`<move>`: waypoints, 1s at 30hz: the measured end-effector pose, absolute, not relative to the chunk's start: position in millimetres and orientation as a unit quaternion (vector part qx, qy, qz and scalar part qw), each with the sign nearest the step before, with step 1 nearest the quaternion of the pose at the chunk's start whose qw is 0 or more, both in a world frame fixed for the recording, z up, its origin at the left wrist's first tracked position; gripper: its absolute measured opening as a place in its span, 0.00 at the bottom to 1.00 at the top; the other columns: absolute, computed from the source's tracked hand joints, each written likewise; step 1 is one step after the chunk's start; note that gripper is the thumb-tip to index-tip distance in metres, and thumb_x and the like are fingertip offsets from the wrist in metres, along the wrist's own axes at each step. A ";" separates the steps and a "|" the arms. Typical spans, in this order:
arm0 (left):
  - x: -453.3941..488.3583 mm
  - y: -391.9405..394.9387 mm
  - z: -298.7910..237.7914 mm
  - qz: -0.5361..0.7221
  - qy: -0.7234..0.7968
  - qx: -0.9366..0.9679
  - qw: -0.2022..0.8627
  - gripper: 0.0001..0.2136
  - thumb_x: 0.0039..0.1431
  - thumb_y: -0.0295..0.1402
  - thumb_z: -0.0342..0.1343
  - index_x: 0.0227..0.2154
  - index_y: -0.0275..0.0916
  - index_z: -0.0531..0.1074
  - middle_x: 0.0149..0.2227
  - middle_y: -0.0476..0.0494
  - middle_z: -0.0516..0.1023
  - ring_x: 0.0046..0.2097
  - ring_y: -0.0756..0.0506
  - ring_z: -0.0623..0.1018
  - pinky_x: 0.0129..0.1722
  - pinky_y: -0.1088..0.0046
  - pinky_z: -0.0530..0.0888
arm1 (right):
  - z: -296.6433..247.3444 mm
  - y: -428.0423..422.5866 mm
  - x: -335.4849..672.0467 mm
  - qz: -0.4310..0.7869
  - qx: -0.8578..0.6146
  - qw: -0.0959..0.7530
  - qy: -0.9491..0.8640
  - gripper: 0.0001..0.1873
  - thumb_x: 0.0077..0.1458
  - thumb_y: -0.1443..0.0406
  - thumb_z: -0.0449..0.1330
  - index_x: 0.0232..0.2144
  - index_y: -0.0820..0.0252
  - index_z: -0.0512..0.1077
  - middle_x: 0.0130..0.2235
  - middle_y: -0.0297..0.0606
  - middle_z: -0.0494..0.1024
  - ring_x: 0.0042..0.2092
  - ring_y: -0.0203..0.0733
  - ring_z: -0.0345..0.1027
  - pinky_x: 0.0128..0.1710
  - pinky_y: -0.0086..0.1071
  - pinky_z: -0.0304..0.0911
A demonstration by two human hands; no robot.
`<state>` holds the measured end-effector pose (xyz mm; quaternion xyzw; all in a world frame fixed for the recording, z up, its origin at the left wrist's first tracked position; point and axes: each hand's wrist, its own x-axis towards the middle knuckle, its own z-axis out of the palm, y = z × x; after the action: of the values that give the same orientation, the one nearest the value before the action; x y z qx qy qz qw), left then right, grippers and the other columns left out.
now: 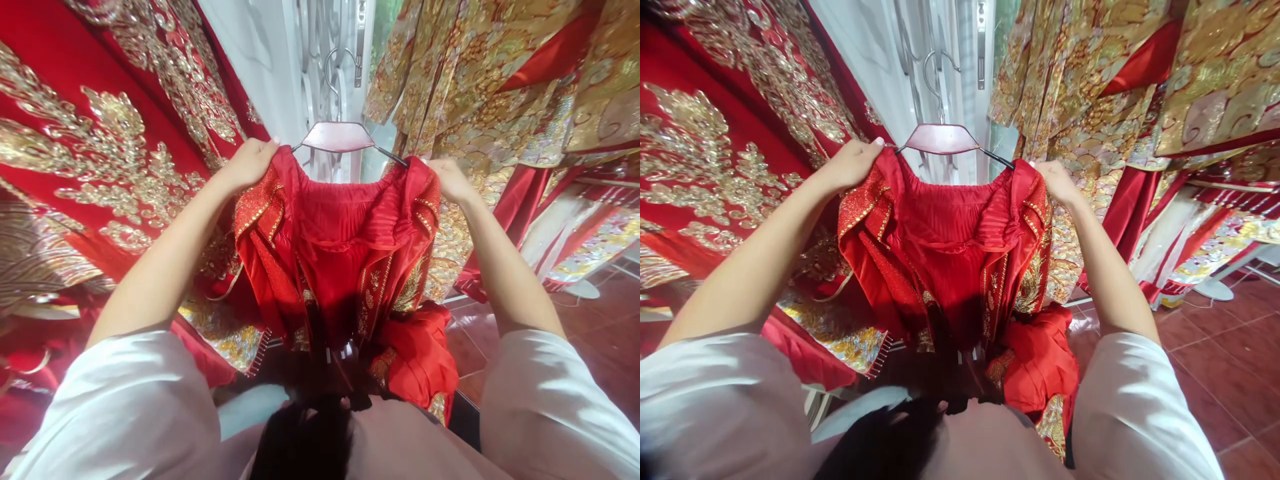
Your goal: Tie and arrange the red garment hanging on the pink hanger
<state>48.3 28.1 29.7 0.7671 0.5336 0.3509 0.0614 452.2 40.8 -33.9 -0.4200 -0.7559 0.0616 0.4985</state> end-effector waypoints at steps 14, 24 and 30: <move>45.0 13.5 20.4 0.409 0.375 0.830 0.059 0.21 0.54 0.50 0.53 0.43 0.39 0.72 0.43 0.49 0.77 0.42 0.46 0.71 0.51 0.65 0.67 | 57.4 -16.2 419.3 -0.131 -0.290 0.208 -0.925 0.14 0.55 0.51 0.58 0.29 0.51 0.77 0.41 0.37 0.78 0.44 0.49 0.63 0.50 0.48 0.54; 47.7 -4.9 25.9 0.352 0.348 0.868 0.044 0.20 0.54 0.51 0.50 0.44 0.47 0.70 0.45 0.51 0.73 0.49 0.43 0.67 0.55 0.61 0.61 | 15.1 26.2 373.1 -0.190 -0.354 0.150 -0.903 0.16 0.58 0.57 0.50 0.29 0.57 0.73 0.30 0.46 0.71 0.47 0.57 0.60 0.47 0.48 0.51; 54.4 -1.6 33.3 0.311 0.338 0.888 -0.002 0.11 0.57 0.42 0.51 0.34 0.40 0.70 0.35 0.48 0.71 0.40 0.47 0.67 0.50 0.65 0.63 | 12.8 1.5 376.9 -0.157 -0.377 0.250 -0.878 0.18 0.61 0.55 0.46 0.35 0.55 0.72 0.37 0.45 0.73 0.47 0.53 0.61 0.49 0.47 0.54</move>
<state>54.4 -1.6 33.3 0.8883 0.3382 0.3109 -0.0016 376.9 1.5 12.8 -0.3770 -0.8778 -0.1575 0.2500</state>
